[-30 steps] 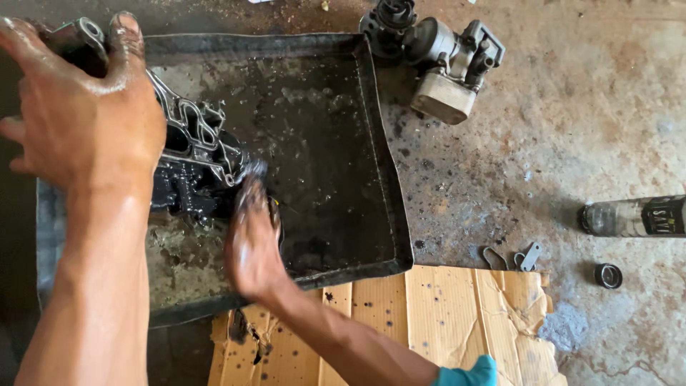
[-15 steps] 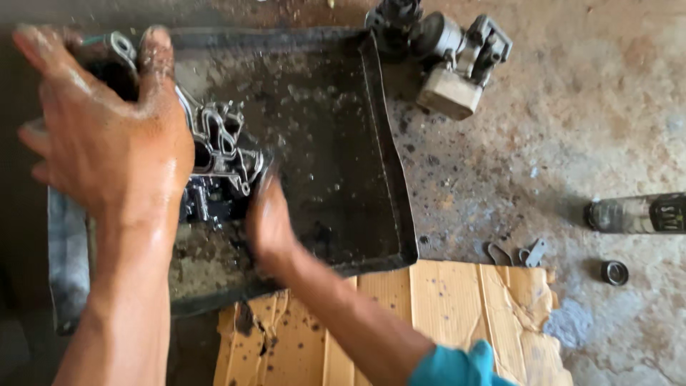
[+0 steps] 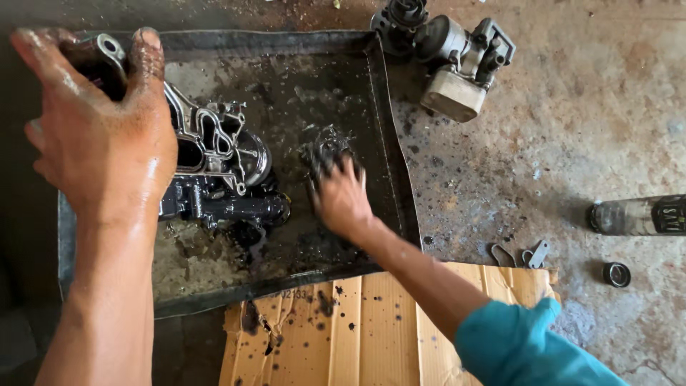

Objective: The person scrubs a disassembled engine cylinder head with a wire brush and solvent in a metal tray. They repeatedly rotate and reposition the part to clean multiple surfaces and crevices.

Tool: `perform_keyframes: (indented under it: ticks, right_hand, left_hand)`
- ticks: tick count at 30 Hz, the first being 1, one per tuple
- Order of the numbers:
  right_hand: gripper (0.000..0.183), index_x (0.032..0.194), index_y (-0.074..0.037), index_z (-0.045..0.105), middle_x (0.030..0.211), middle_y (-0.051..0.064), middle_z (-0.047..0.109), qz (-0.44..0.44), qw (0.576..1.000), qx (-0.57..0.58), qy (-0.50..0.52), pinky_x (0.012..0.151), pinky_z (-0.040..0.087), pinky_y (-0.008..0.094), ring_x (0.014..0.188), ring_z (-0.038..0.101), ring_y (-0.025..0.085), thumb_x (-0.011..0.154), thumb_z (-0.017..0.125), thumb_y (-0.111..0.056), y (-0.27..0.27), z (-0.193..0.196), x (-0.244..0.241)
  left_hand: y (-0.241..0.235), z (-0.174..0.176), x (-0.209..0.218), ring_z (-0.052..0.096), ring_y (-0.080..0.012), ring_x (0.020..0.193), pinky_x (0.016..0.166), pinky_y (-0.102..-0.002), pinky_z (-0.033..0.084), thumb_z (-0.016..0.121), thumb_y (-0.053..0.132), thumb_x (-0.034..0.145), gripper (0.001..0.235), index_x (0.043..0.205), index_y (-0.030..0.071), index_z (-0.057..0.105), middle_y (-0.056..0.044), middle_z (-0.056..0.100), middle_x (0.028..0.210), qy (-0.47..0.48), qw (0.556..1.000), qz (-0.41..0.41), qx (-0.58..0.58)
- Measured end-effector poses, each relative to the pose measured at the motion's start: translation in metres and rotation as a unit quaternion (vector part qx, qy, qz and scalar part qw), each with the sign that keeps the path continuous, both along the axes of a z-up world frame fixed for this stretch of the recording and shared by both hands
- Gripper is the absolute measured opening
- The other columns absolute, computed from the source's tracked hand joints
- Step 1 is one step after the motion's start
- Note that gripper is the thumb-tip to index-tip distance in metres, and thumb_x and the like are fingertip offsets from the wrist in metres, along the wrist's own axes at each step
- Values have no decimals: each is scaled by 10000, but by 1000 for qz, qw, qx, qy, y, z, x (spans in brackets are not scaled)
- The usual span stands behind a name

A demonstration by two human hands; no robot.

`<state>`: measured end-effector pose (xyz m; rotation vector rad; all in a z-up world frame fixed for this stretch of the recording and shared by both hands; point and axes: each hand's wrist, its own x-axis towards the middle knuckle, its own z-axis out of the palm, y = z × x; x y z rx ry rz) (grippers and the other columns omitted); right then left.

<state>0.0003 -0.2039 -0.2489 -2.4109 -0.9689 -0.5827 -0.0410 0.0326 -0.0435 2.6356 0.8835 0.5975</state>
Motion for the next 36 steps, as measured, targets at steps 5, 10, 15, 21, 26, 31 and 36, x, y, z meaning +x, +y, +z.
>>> perform_keyframes:
  ticks: [5,10,15,21,26,31,36]
  right_hand:
    - [485,1388,-49,568,1254,244,682,21,907,78,412,957,559,503,1084,647,420,903,562,-53,6,43,-27]
    - [515,1454,-24,548,1282,269,684,17,808,245,536,925,476,582,953,596,474,940,519,-52,54,124,-79]
    - [714,1376,146,500,1200,319,668,92,985,65,130,1091,384,548,1201,575,503,701,654,-28,42,101,-85]
    - [474,1243,0,679,1171,252,715,53,932,197,298,1087,475,490,1164,606,430,787,557,40,47,70,-91]
    - [377,1243,36,617,1049,229,689,92,959,93,253,1145,469,506,1053,653,372,865,614,26,35,49,-92]
    - [434,1244,-30,676,1258,223,647,46,966,80,241,1019,539,428,1148,646,418,820,608,36,-31,10,-50]
    - [456,1210,-17,664,1319,279,638,12,995,-66,75,973,479,525,1144,621,498,754,658,-13,-36,11,-42]
  left_hand:
    - [-1,3,0,498,-532,1348,1059,-757,330,619,607,1064,888,1664,80,230,-131,634,1499,-4,1000,3,-24]
    - [-17,8,0,482,-555,1320,1017,-775,327,672,613,1092,893,1618,43,229,-157,588,1493,-21,1000,7,-14]
    - [-20,8,1,475,-564,1349,1021,-794,320,607,575,1028,888,1641,43,248,-141,591,1538,-22,1000,7,10]
    - [-29,8,7,441,-590,1328,1028,-810,268,615,647,1038,934,1617,35,212,-145,573,1526,-5,1000,22,18]
    - [-34,8,11,363,-623,1358,1063,-808,193,598,688,1064,951,1626,65,152,-198,523,1527,31,999,35,-1]
    - [-26,14,9,287,-644,1400,1072,-804,133,632,661,1066,982,1638,54,114,-208,425,1639,-15,999,24,-34]
    - [-6,39,-10,227,-549,1497,1182,-695,78,779,482,955,1095,1596,2,32,-333,258,1638,-20,976,-67,-205]
